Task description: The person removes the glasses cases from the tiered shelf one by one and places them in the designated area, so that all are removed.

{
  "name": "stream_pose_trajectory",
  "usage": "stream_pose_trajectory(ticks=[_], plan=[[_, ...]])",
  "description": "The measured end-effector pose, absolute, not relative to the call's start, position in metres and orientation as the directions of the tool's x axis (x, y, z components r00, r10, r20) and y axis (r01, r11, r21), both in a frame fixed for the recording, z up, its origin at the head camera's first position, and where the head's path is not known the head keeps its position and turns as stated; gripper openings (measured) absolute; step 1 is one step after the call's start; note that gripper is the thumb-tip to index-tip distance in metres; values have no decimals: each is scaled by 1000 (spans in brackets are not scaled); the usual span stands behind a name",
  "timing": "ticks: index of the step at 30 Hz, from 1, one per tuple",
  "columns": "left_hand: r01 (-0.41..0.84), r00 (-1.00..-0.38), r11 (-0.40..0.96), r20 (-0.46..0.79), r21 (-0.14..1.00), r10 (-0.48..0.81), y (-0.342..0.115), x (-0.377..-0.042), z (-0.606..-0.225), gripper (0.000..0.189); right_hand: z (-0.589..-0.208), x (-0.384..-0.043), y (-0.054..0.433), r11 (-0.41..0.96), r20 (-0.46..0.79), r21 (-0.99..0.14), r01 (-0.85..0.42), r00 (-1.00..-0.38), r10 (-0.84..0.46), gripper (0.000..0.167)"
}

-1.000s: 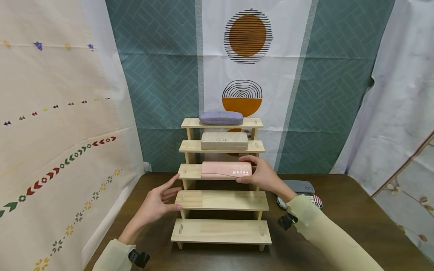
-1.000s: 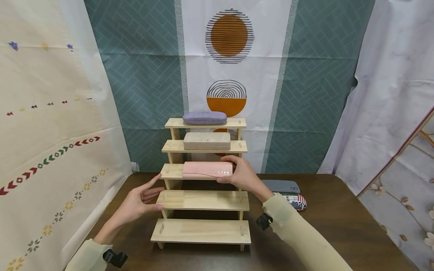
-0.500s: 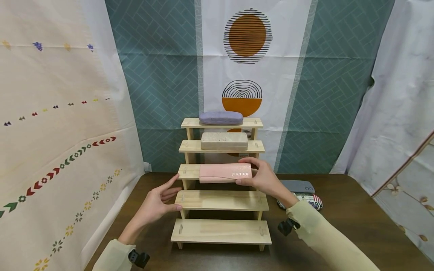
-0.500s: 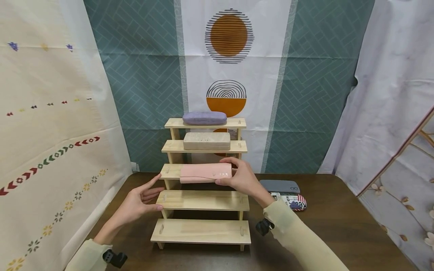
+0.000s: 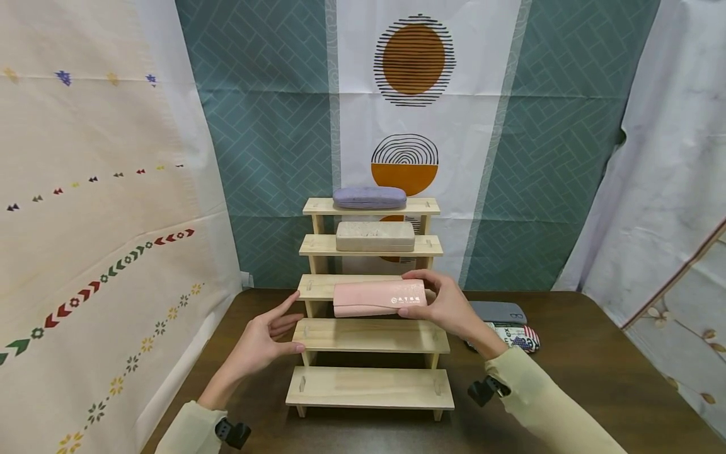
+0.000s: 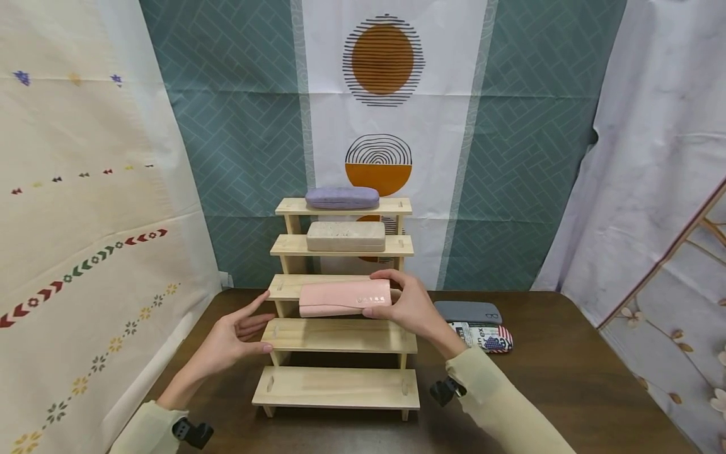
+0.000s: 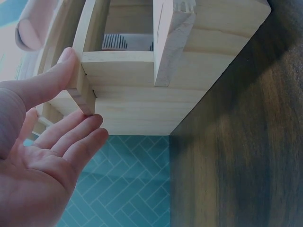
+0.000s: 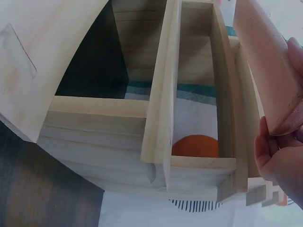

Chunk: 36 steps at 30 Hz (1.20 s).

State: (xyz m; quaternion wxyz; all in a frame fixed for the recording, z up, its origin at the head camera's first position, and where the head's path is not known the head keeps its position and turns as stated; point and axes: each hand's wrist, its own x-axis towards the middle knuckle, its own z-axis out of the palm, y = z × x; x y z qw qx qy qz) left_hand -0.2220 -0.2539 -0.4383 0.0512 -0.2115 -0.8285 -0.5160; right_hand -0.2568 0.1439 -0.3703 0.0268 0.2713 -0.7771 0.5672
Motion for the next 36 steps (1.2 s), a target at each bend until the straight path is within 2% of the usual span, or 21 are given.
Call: stream_pose_trajectory(ticks=[9, 27, 36], plan=[[402, -907, 373, 307, 836, 289, -254, -222, -437, 105, -380, -254, 159, 260, 374, -842, -474, -858, -352, 64], [413, -901, 372, 315, 831, 297, -253, -221, -437, 105, -391, -241, 205, 267, 373, -842, -468, -864, -338, 60], [413, -902, 378, 315, 829, 295, -253, -221, -438, 105, -398, -236, 233, 213, 409, -836, -505, -834, -370, 60]])
